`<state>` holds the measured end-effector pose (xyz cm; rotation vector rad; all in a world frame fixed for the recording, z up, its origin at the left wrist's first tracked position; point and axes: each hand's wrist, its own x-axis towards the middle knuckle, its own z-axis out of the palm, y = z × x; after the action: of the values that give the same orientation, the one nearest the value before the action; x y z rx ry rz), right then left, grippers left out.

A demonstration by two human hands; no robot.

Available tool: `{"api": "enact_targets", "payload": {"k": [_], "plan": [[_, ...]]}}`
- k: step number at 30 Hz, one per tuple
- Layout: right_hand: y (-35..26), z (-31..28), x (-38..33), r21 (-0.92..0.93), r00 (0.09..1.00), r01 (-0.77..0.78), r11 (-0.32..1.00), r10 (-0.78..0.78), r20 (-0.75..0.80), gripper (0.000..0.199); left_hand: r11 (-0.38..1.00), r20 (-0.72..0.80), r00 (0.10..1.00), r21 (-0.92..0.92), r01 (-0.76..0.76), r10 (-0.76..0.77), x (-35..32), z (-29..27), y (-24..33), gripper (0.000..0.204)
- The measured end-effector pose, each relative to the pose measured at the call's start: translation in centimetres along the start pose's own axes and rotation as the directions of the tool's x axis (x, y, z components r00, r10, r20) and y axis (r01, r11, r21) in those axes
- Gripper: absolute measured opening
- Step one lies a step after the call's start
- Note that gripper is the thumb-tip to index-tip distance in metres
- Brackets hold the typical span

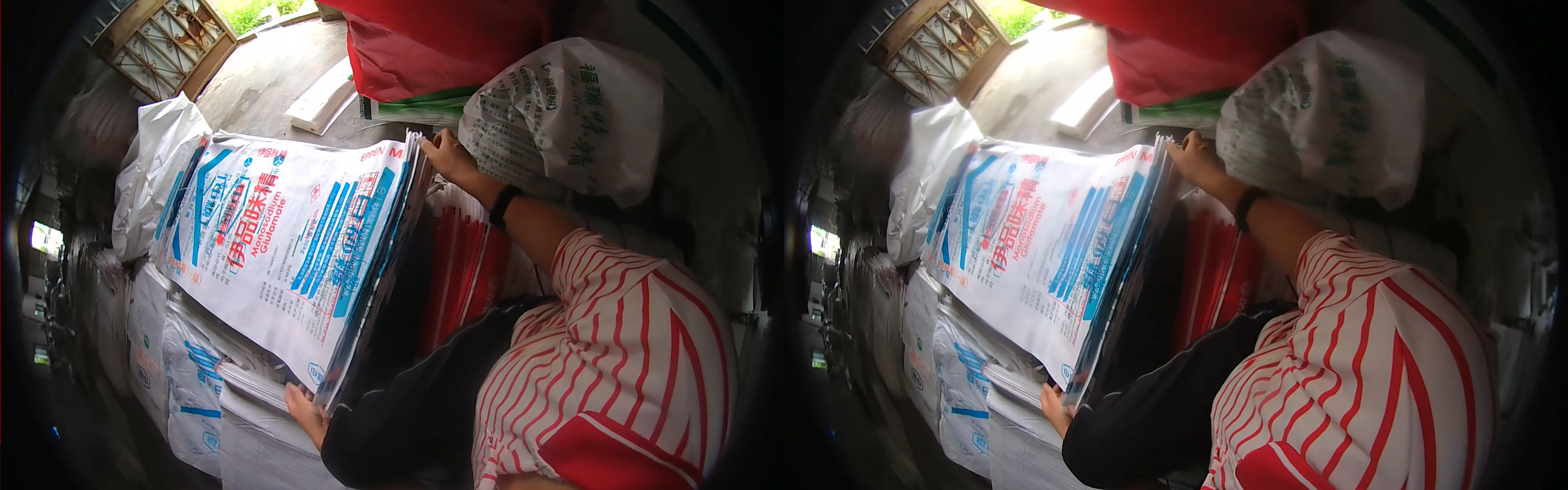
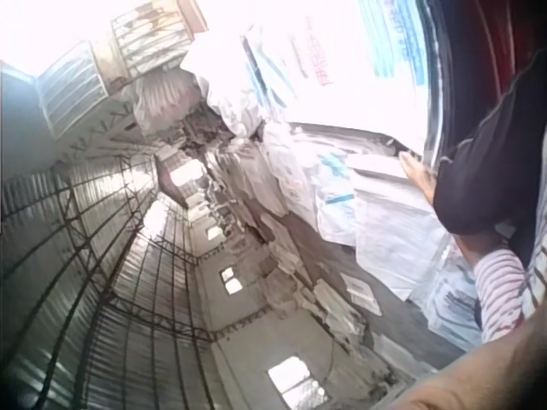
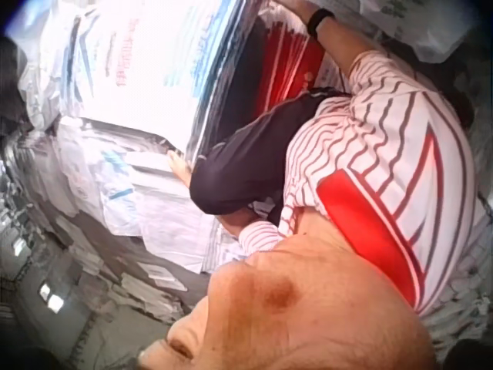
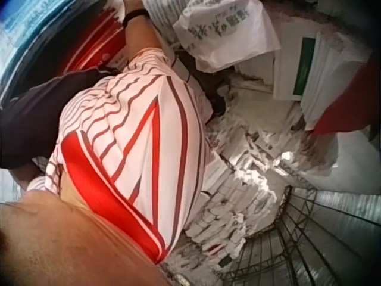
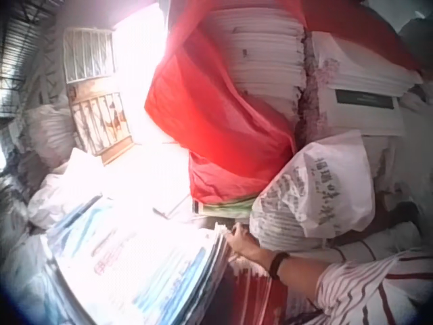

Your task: Sorting and stacking large printed plastic bags in a warehouse manufacturing facility.

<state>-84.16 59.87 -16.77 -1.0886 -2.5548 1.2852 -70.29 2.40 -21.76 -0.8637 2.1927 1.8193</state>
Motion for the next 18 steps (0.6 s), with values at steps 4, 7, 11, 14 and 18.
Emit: {"api": "enact_targets", "payload": {"k": [4,7,11,14,18], "plan": [[0.0,0.4,3.5,0.044,0.955,0.248,0.968,-0.236,-0.180,0.069,0.951,-0.040,0.980,-0.255,0.178,-0.194,-1.1,-0.4,0.6,0.074],[-0.4,1.0,5.8,0.176,0.902,0.431,0.885,-0.422,-0.088,0.068,0.979,-0.052,0.981,-0.093,0.180,-0.185,-1.9,0.1,1.8,0.077],[-1.0,3.4,5.5,0.454,0.927,0.162,0.876,-0.293,0.235,0.063,0.977,0.421,0.905,-0.211,0.030,0.063,-1.9,0.4,0.8,0.075],[-0.7,3.0,5.8,0.336,0.960,0.152,0.930,-0.220,0.175,0.058,0.971,0.334,0.941,-0.200,0.134,-0.061,-3.4,1.9,2.1,0.071],[0.0,3.0,6.9,0.374,0.966,0.120,0.920,-0.195,0.169,0.030,0.977,0.405,0.899,-0.193,-0.093,0.166,-3.6,1.5,1.3,0.061]]}}
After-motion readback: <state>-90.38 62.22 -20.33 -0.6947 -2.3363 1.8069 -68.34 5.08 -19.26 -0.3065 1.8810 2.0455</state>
